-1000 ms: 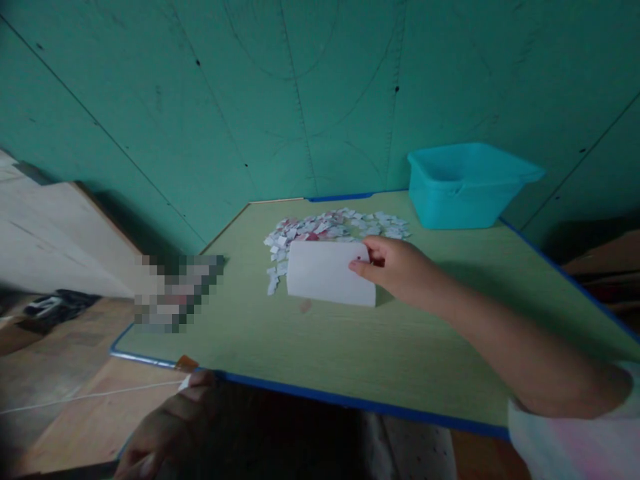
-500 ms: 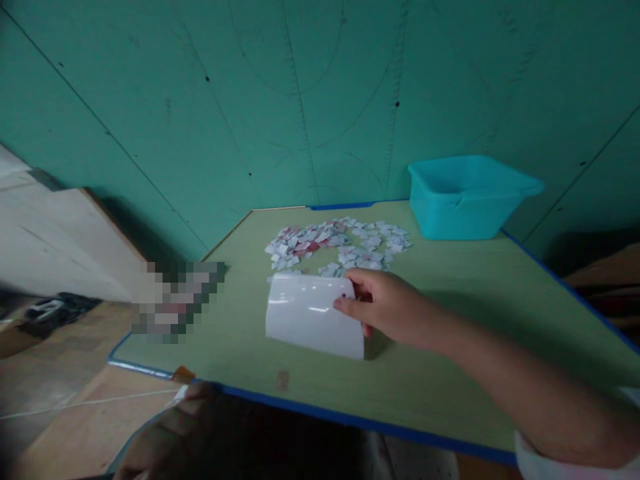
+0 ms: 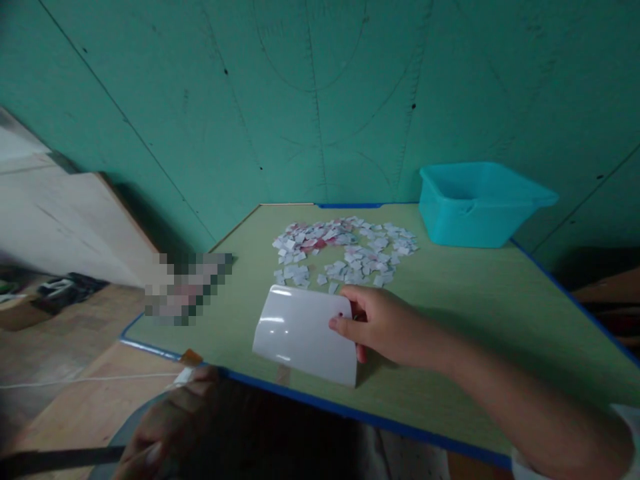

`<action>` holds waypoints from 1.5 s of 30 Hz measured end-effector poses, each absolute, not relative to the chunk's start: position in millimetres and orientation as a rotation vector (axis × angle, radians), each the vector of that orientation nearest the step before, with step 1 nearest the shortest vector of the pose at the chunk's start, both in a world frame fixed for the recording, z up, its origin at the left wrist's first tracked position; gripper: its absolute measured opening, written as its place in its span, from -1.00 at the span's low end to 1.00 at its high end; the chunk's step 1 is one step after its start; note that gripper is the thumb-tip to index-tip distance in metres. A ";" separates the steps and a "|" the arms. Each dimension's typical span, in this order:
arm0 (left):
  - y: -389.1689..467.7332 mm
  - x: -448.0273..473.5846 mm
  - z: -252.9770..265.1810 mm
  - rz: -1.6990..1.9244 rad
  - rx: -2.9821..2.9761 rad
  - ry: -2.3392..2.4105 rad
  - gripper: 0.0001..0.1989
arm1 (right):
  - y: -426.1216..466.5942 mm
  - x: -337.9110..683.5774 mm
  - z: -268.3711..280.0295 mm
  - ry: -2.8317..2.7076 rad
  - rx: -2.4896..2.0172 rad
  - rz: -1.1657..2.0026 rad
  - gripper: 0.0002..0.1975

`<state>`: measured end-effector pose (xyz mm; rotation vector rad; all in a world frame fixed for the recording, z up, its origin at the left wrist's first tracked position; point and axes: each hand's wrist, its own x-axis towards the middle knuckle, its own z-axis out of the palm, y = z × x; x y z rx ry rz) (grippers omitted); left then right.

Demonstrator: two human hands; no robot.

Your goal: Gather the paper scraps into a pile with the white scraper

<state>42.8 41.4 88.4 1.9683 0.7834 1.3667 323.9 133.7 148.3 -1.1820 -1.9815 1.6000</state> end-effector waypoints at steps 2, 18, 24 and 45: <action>38.0 41.9 88.1 1.366 1.918 0.765 -0.60 | 134.3 323.3 147.5 -1.983 -1.188 1.605 -0.78; 34.2 44.7 89.2 1.339 1.687 0.699 -0.65 | 123.4 320.1 152.8 -1.935 -1.130 1.693 -0.82; 33.5 45.1 90.2 1.371 1.669 0.724 -0.62 | 120.3 320.4 158.0 -1.939 -1.096 1.692 -0.81; 43.9 33.3 84.7 1.277 2.082 0.663 -0.67 | 175.7 362.2 175.4 -1.008 -1.083 0.704 -0.79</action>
